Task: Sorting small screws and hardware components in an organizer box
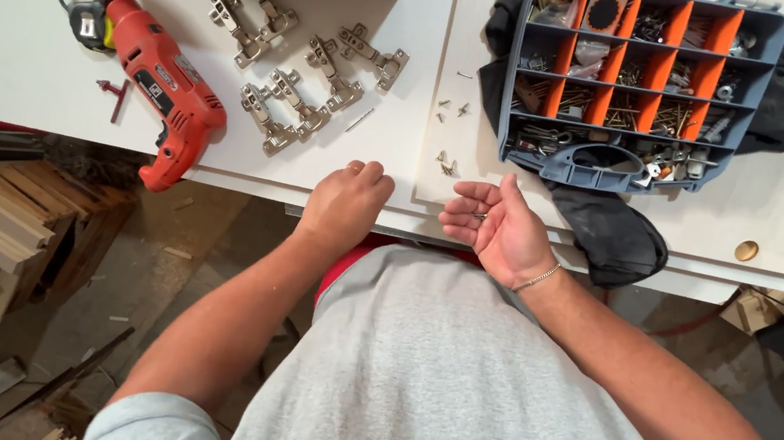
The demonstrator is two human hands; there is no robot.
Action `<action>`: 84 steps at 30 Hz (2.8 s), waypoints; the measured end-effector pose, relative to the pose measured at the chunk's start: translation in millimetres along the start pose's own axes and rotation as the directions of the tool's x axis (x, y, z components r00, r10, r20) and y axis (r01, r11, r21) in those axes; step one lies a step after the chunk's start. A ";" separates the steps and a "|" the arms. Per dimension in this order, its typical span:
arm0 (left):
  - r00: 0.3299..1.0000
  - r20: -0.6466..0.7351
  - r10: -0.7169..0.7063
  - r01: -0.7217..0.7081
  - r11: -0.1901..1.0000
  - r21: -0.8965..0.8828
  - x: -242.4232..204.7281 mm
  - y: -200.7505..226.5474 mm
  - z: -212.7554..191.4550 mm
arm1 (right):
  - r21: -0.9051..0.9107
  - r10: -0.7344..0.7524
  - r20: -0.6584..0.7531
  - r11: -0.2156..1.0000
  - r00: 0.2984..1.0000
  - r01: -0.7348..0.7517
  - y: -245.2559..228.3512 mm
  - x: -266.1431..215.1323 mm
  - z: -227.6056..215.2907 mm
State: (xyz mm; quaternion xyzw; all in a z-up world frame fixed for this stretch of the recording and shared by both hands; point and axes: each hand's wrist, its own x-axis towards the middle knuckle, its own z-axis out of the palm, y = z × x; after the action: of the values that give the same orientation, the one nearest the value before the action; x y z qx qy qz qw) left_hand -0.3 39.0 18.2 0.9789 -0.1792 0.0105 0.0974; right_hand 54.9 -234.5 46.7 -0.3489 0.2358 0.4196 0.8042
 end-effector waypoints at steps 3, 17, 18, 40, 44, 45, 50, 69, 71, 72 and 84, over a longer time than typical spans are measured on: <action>0.999 -0.004 0.051 -0.051 0.992 0.115 7.2 -5.2 1.9 | -0.020 0.009 -0.008 1.000 1.000 -0.009 2.4 0.3 -3.3; 0.601 0.516 -0.610 0.791 0.362 -0.494 94.8 40.1 -43.8 | -0.023 -0.001 -0.051 1.000 0.999 -0.001 15.8 3.5 -12.0; 0.532 0.578 -0.619 0.835 0.272 -0.478 99.1 42.1 -43.7 | -0.020 0.000 -0.050 1.000 0.999 -0.001 15.9 4.0 -11.7; 0.871 -0.232 -0.433 0.131 0.660 -0.740 73.9 60.7 -80.1 | 0.244 -0.014 0.239 0.969 0.971 -0.046 -42.4 -28.9 49.7; 0.869 -0.427 -0.251 -0.074 0.786 -0.614 81.4 72.1 -99.2 | 0.261 -0.045 0.358 0.964 0.933 -0.054 -46.0 -30.4 54.1; 0.858 -0.461 -0.226 -0.099 0.809 -0.580 83.7 74.2 -104.0 | 0.270 -0.059 0.393 0.961 0.918 -0.054 -45.5 -30.6 54.6; 0.853 -0.475 -0.215 -0.082 0.845 -0.528 80.1 74.2 -93.1 | 0.256 -0.070 0.415 0.966 0.907 -0.043 -48.0 -32.7 63.0; 0.936 -0.334 0.112 -0.273 0.829 -0.488 66.8 56.7 -85.1 | -0.324 0.038 0.247 0.945 0.968 0.046 -37.3 -42.8 88.0; 0.937 -0.331 0.108 -0.272 0.820 -0.503 65.2 59.3 -82.7 | -0.354 0.049 0.235 0.935 0.971 0.038 -37.9 -43.9 86.9; 0.939 -0.329 0.104 -0.271 0.813 -0.516 64.6 60.3 -81.5 | -0.383 0.061 0.224 0.923 0.973 0.030 -38.4 -44.1 86.4; 0.903 -0.417 -0.105 -0.205 0.748 -0.631 69.3 78.2 -92.2 | -0.292 0.001 0.214 0.954 0.977 0.063 -67.1 -70.3 140.8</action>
State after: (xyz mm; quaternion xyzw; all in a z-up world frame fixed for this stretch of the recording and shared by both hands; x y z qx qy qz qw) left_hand 38.3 -38.9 127.1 0.8481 -0.1722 0.1630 0.4738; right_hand 85.6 -190.7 209.2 -0.4227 0.0775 0.4721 0.7697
